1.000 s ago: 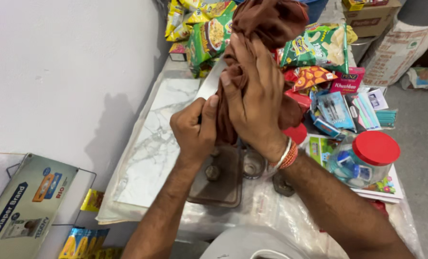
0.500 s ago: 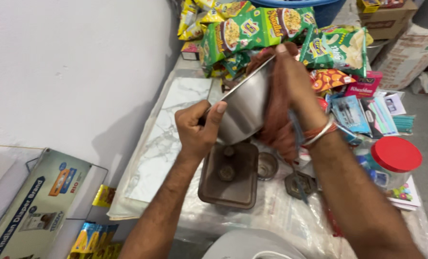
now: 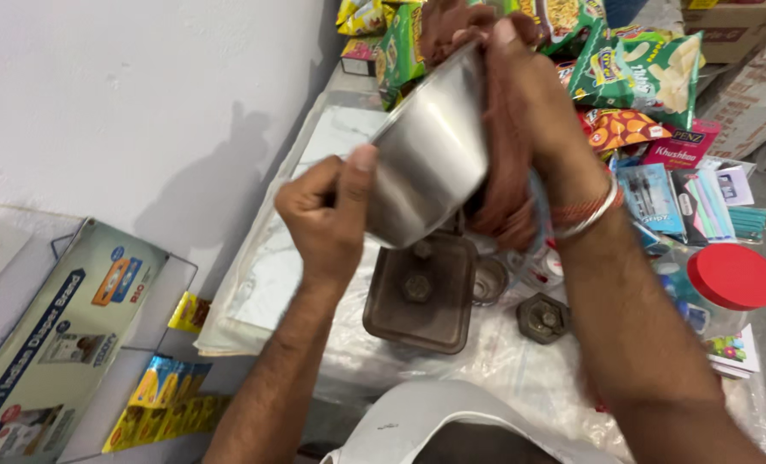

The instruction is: The person moves various grocery items and a weighing scale aside on a cluttered counter, then uses a brown cloth to wipe the counter surface and the scale. The person also wipes the inside of a metal bowl with the cloth before placing the bowl and scale back on the counter.

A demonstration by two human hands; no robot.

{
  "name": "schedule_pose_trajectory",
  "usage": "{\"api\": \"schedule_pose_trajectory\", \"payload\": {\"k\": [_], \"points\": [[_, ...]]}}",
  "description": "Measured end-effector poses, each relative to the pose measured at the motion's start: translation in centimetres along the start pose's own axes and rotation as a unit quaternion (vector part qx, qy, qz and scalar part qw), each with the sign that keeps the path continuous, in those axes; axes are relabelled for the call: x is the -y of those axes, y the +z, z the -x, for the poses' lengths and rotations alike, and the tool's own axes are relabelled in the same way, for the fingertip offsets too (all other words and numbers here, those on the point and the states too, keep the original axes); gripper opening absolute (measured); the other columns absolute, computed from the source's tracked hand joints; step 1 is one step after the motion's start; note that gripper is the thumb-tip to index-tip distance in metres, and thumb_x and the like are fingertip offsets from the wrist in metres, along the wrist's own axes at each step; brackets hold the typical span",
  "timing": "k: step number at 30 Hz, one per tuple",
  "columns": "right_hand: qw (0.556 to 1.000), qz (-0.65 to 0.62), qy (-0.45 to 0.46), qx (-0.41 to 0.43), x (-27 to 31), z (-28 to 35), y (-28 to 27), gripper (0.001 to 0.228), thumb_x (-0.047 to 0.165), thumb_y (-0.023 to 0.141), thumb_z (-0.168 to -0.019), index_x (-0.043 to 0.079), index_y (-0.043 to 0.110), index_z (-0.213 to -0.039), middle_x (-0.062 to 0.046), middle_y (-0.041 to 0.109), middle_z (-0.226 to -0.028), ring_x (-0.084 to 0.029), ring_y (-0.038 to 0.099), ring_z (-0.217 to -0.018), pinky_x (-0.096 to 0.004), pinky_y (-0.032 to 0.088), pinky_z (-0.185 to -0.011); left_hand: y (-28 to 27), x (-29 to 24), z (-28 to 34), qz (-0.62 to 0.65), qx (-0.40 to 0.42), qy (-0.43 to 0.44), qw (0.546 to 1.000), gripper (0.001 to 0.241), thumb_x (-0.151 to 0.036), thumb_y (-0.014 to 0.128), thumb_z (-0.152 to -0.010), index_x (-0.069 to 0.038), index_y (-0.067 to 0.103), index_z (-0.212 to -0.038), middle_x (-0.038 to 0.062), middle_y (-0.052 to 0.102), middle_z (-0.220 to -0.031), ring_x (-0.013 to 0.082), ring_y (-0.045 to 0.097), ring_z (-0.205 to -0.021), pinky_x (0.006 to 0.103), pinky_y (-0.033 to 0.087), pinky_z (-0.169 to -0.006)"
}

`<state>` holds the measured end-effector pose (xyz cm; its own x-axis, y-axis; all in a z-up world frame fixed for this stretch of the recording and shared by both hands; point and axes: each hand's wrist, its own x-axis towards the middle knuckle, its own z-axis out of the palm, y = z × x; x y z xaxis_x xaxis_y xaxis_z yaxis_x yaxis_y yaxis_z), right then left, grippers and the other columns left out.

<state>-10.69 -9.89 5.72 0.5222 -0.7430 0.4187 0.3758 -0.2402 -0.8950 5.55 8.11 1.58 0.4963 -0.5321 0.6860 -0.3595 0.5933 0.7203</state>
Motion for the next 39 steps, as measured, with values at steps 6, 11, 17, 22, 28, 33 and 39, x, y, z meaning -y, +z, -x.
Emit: {"api": "schedule_pose_trajectory", "payload": {"k": [6, 11, 17, 22, 28, 33, 39], "points": [[0.991, -0.104, 0.080, -0.024, -5.7, 1.1, -1.7, 0.050, 0.047, 0.045, -0.112, 0.003, 0.061, -0.129, -0.010, 0.065, -0.115, -0.021, 0.062, -0.105, -0.037, 0.052, -0.095, 0.1, 0.3, -1.6, 0.245, -0.118, -0.068, 0.960, 0.040, -0.041, 0.057, -0.105, -0.009, 0.057, -0.080, -0.001, 0.054, -0.073, 0.0084, 0.052, -0.070, 0.0283, 0.042, -0.063], [0.984, -0.150, 0.058, -0.079, -8.5, 2.2, -0.6, 0.050, 0.051, 0.042, -0.109, 0.006, 0.063, -0.117, -0.007, 0.066, -0.102, -0.019, 0.063, -0.093, -0.035, 0.053, -0.084, -0.1, 1.1, -2.1, 0.268, -0.106, -0.129, 0.949, 0.048, -0.051, 0.048, -0.101, -0.008, 0.067, -0.098, 0.004, 0.070, -0.089, 0.0114, 0.069, -0.084, 0.0272, 0.057, -0.074], [0.972, 0.163, -0.084, -0.146, -5.4, 1.0, -2.4, 0.057, 0.054, 0.047, -0.114, 0.010, 0.046, -0.078, 0.003, 0.042, -0.066, -0.008, 0.038, -0.062, -0.031, 0.029, -0.059, -3.6, 2.3, -3.5, 0.068, 0.035, -0.074, 0.994, 0.046, -0.042, 0.048, -0.115, -0.005, 0.055, -0.088, -0.006, 0.041, -0.076, 0.0069, 0.035, -0.071, 0.0269, 0.030, -0.062], [0.953, 0.227, -0.182, -0.087, -1.9, 0.6, -2.1, 0.069, 0.054, 0.048, -0.117, 0.010, 0.038, -0.064, 0.007, 0.034, -0.059, -0.006, 0.030, -0.058, -0.030, 0.020, -0.056, -3.1, 1.8, -2.7, -0.017, -0.009, 0.046, 0.999, 0.047, -0.039, 0.043, -0.119, -0.004, 0.047, -0.088, -0.005, 0.038, -0.073, 0.0053, 0.033, -0.070, 0.0266, 0.030, -0.061], [0.927, 0.303, -0.213, -0.067, 3.1, 1.3, 0.7, 0.056, 0.047, 0.052, -0.113, 0.007, 0.047, -0.075, 0.001, 0.043, -0.069, -0.011, 0.041, -0.061, -0.030, 0.028, -0.057, -1.5, 1.2, -0.9, -0.008, -0.102, 0.074, 0.992, 0.054, -0.036, 0.047, -0.119, -0.002, 0.042, -0.078, -0.004, 0.038, -0.069, 0.0066, 0.035, -0.068, 0.0290, 0.029, -0.061], [0.799, 0.473, -0.366, -0.065, 3.7, 4.2, 7.7, 0.021, 0.029, 0.064, -0.107, 0.010, 0.066, -0.098, -0.009, 0.067, -0.109, -0.029, 0.062, -0.107, -0.045, 0.043, -0.092, 1.0, 2.0, 0.0, -0.116, -0.115, 0.151, 0.975, 0.054, -0.030, 0.056, -0.116, -0.001, 0.043, -0.073, -0.001, 0.042, -0.069, 0.0065, 0.038, -0.060, 0.0313, 0.029, -0.056], [0.748, 0.522, -0.405, -0.067, 3.7, 7.1, 10.0, 0.024, 0.027, 0.056, -0.106, 0.011, 0.070, -0.117, -0.011, 0.066, -0.129, -0.031, 0.054, -0.133, -0.049, 0.030, -0.113, 0.9, 1.9, 0.2, -0.056, -0.147, 0.019, 0.987, 0.057, -0.032, 0.052, -0.117, -0.004, 0.039, -0.069, -0.004, 0.040, -0.060, 0.0067, 0.031, -0.058, 0.0317, 0.024, -0.053]]}}
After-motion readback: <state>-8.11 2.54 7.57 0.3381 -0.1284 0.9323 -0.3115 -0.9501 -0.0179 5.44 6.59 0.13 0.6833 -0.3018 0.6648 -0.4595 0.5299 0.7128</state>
